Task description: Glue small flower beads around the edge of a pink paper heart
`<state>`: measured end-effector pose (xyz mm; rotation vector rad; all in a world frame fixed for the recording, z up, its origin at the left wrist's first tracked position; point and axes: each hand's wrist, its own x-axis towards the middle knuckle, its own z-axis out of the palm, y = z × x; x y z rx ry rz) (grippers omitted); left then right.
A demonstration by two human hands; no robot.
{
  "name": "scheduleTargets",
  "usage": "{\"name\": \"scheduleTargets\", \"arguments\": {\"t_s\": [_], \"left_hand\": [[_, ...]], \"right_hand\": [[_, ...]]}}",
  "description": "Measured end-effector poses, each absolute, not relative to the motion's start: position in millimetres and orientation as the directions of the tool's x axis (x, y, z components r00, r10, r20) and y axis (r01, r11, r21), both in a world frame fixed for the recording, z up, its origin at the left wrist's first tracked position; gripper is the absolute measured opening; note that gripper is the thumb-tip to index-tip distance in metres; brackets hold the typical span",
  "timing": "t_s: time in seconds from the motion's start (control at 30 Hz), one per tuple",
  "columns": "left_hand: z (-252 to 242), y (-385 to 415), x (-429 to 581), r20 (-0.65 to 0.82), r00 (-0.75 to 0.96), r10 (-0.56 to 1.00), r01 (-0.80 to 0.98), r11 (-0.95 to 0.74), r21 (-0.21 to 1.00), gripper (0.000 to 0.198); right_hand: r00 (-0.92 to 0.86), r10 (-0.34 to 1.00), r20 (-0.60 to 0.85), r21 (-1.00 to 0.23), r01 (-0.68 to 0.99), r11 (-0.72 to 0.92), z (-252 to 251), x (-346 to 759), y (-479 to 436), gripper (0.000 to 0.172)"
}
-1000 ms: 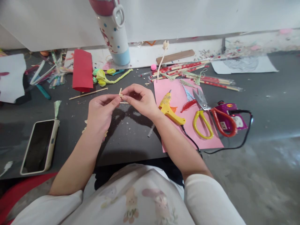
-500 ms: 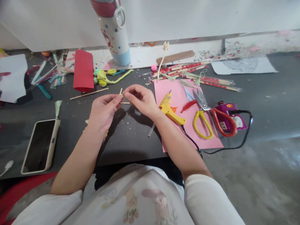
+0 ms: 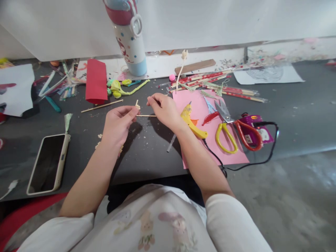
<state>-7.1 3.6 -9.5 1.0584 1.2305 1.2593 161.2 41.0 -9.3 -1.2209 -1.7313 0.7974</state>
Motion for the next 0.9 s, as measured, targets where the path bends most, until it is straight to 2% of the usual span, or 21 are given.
{"name": "scheduleTargets", "arguments": {"t_s": [0.2,0.4,0.47,0.6,0.63,0.77,0.9], "left_hand": [[-5.4,2.3,-4.2,-0.062,-0.083,0.995,-0.112,0.052,0.992,0.037],[-5.4,0.5,-4.9,-0.017,-0.046,0.999,-0.14,0.011,0.99,0.034],[-3.6,-0.9,-4.8,-0.014,-0.039,0.999,-0.175,0.007,0.985,0.031],[-1.7,-2.8,-3.9,-0.013,-0.015,1.0,-0.24,0.009,0.971,0.025],[-2.1,-2.8,-3.6,-0.012,-0.01,1.0,-0.244,0.009,0.97,0.024],[-5.3,-2.2,-3.3,-0.006,0.008,1.0,-0.238,0.008,0.971,0.02],[-6.3,-2.0,-3.5,-0.008,0.032,0.999,-0.249,0.016,0.968,0.019]], "right_hand": [[-0.107,0.948,0.3,-0.784,0.539,0.309,10.5,170.6,38.7,0.026],[-0.087,0.974,0.211,-0.638,0.742,0.204,49.5,194.3,16.0,0.022],[-0.075,0.98,0.183,-0.561,0.811,0.167,61.6,203.8,4.3,0.022],[-0.025,0.999,0.034,-0.308,0.951,0.034,63.4,223.6,-17.8,0.018],[0.005,1.0,-0.01,-0.25,0.968,-0.007,59.0,228.3,-22.5,0.02],[0.05,0.992,-0.116,-0.094,0.994,-0.061,34.1,242.6,-37.5,0.046],[0.1,0.984,-0.147,0.004,0.995,-0.1,17.5,246.5,-45.7,0.05]]}}
